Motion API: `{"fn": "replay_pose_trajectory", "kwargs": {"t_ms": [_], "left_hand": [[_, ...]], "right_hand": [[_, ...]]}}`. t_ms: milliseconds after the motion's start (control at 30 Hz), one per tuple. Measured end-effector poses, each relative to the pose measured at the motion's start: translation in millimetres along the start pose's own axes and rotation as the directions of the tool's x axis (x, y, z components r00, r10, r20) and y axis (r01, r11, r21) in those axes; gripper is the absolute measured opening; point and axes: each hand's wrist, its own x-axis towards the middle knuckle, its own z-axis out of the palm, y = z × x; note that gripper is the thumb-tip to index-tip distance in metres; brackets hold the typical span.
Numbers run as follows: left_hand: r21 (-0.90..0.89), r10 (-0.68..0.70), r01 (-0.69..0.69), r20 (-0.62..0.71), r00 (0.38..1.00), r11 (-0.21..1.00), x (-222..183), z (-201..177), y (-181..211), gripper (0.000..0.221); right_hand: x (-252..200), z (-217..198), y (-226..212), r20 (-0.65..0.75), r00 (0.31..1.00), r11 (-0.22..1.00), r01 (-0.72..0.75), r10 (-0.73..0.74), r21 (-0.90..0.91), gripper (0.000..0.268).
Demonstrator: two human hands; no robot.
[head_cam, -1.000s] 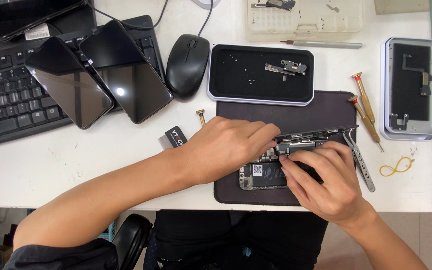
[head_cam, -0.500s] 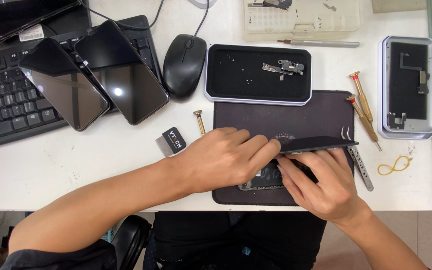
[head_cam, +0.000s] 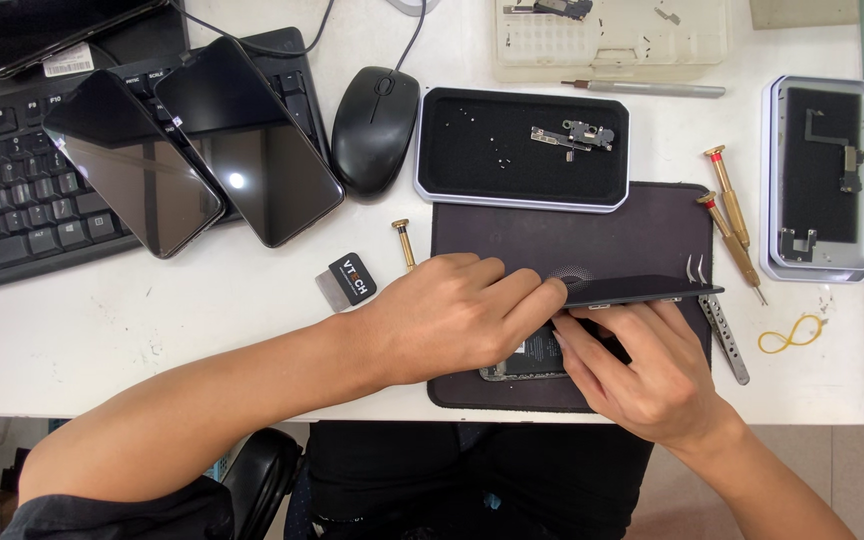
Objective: The person repairs a smartphone by disassembling it, removing the battery, and cleaning the internal components with a brush. They then reassemble the phone by placing the screen back on and securing it.
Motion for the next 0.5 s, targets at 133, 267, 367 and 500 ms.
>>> {"fn": "replay_pose_trajectory", "kwargs": {"t_ms": [133,267,367,500], "left_hand": [[-0.011,-0.005,0.005,0.008,1.0,1.0,-0.9,-0.2,1.1,0.029],[0.008,0.001,-0.001,0.005,1.0,1.0,-1.6,0.4,1.1,0.028],[0.008,-0.004,0.004,0.004,1.0,1.0,-1.1,1.5,1.6,0.025],[0.027,-0.004,0.005,-0.026,1.0,1.0,-0.7,2.0,1.9,0.021]], "right_hand": [[-0.2,0.6,-0.2,0.015,1.0,1.0,-0.009,0.01,-0.015,0.021],[-0.9,1.1,-0.4,0.037,0.999,0.999,-0.016,0.017,-0.034,0.021],[-1.2,1.1,-0.9,0.02,1.0,0.998,0.004,-0.003,-0.059,0.021],[-1.4,1.6,-1.7,0.006,1.0,0.996,0.021,-0.021,-0.091,0.019]]}}
